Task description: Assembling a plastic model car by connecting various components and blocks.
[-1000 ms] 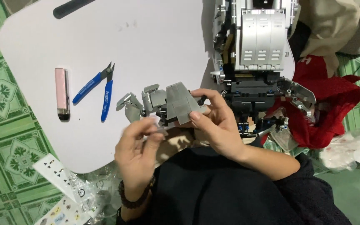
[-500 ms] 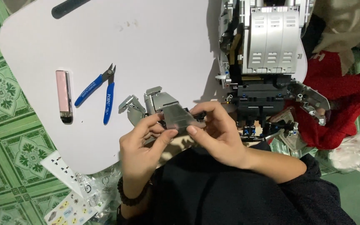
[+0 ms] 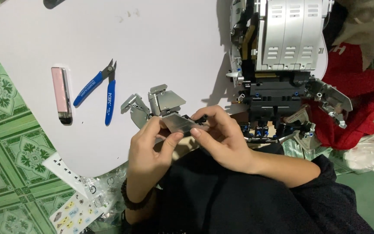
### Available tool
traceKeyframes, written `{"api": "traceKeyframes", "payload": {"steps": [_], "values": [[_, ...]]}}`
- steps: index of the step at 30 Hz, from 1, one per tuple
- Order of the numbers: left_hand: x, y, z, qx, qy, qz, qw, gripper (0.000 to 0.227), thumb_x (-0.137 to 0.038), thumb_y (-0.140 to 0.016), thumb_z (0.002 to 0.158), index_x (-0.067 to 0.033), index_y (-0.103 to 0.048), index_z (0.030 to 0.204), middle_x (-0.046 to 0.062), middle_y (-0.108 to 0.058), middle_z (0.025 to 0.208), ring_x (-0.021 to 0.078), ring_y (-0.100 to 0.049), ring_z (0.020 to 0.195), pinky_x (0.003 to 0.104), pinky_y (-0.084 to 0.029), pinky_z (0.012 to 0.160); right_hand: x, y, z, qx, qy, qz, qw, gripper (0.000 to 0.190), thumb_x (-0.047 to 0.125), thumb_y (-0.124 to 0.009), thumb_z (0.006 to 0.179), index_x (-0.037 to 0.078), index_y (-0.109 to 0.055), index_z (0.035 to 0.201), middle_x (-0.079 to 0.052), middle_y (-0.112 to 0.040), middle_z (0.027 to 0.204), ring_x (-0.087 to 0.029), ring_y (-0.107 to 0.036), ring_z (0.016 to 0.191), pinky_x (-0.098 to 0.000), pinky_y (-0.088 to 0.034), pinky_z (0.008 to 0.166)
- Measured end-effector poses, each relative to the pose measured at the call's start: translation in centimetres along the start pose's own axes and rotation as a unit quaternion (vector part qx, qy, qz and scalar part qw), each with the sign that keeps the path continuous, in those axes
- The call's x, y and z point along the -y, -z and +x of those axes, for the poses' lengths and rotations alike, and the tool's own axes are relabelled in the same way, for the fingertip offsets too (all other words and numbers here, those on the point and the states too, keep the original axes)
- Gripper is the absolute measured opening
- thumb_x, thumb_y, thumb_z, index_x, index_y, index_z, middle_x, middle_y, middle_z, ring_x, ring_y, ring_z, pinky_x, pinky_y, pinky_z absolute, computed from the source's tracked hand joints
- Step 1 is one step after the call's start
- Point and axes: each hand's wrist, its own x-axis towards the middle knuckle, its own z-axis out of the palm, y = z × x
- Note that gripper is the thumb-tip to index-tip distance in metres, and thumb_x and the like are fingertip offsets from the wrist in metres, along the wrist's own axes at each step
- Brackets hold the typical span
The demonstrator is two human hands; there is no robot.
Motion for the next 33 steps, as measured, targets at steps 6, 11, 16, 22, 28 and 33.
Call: {"api": "traceKeyframes", "payload": {"steps": [6, 11, 16, 22, 28, 33], "values": [[0.1, -1.1, -0.4, -0.061, -0.037, 0.064, 0.995, 0.009, -0.014, -0.064, 0.085, -0.0064, -0.060, 0.083, 0.005, -0.059, 0.071, 0.0206, -0.058, 0.061, 0.030, -0.048, 0.056, -0.8, -0.4, 0.4, -0.036, 0.041, -0.008, 0.998, 0.017, 0.002, -0.056, 0.092, -0.001, -0.052, 0.108, -0.003, -0.054, 0.064, -0.004, -0.043, 0.049, -0.0169, -0.037, 0.043], [0.4, -1.5, -0.4, -0.103, -0.126, 0.028, 0.986, 0.012, -0.016, -0.064, 0.090, -0.0046, -0.061, 0.085, 0.009, -0.063, 0.077, 0.0271, -0.065, 0.070, 0.031, -0.055, 0.064, -0.4, 0.1, 0.3, -0.059, 0.078, -0.026, 0.995, 0.017, 0.002, -0.059, 0.089, -0.004, -0.056, 0.105, -0.010, -0.057, 0.061, -0.007, -0.049, 0.047, -0.0208, -0.044, 0.041], [2.2, -1.7, -2.8, -0.049, -0.001, -0.019, 0.999, 0.027, -0.011, -0.070, 0.074, -0.0031, -0.059, 0.097, 0.005, -0.066, 0.089, 0.0156, -0.060, 0.070, 0.025, -0.049, 0.064, -0.5, 1.1, -0.8, 0.038, 0.026, -0.046, 0.998, 0.024, 0.000, -0.061, 0.088, 0.001, -0.053, 0.111, -0.006, -0.063, 0.098, -0.008, -0.054, 0.072, -0.0190, -0.046, 0.067], [4.9, -2.0, -4.7, -0.043, -0.084, -0.100, 0.990, 0.026, -0.002, -0.072, 0.072, -0.0055, -0.059, 0.095, 0.006, -0.068, 0.100, 0.0175, -0.067, 0.086, 0.027, -0.053, 0.076, -0.8, 0.6, -1.2, 0.076, 0.063, -0.079, 0.992, 0.035, 0.000, -0.070, 0.079, 0.001, -0.053, 0.110, -0.013, -0.065, 0.104, -0.018, -0.068, 0.085, -0.0244, -0.057, 0.076], [8.1, -2.0, -7.4, -0.072, 0.073, -0.364, 0.926, 0.031, 0.001, -0.060, 0.083, -0.0036, -0.054, 0.113, 0.008, -0.062, 0.099, 0.0152, -0.058, 0.087, 0.027, -0.048, 0.081, -0.8, -1.1, -0.3, 0.163, -0.004, -0.079, 0.984, 0.018, 0.005, -0.071, 0.078, 0.005, -0.056, 0.088, -0.002, -0.071, 0.077, -0.010, -0.066, 0.062, -0.0199, -0.051, 0.058], [9.4, -1.8, -7.7, -0.080, 0.100, -0.249, 0.960, 0.034, -0.008, -0.067, 0.080, -0.0075, -0.058, 0.113, 0.004, -0.063, 0.096, 0.0101, -0.053, 0.071, 0.023, -0.043, 0.065, -1.3, -2.2, 0.2, 0.179, -0.002, -0.115, 0.977, 0.017, 0.008, -0.066, 0.084, 0.004, -0.054, 0.097, -0.006, -0.070, 0.083, -0.013, -0.066, 0.064, -0.0223, -0.051, 0.057]]}}
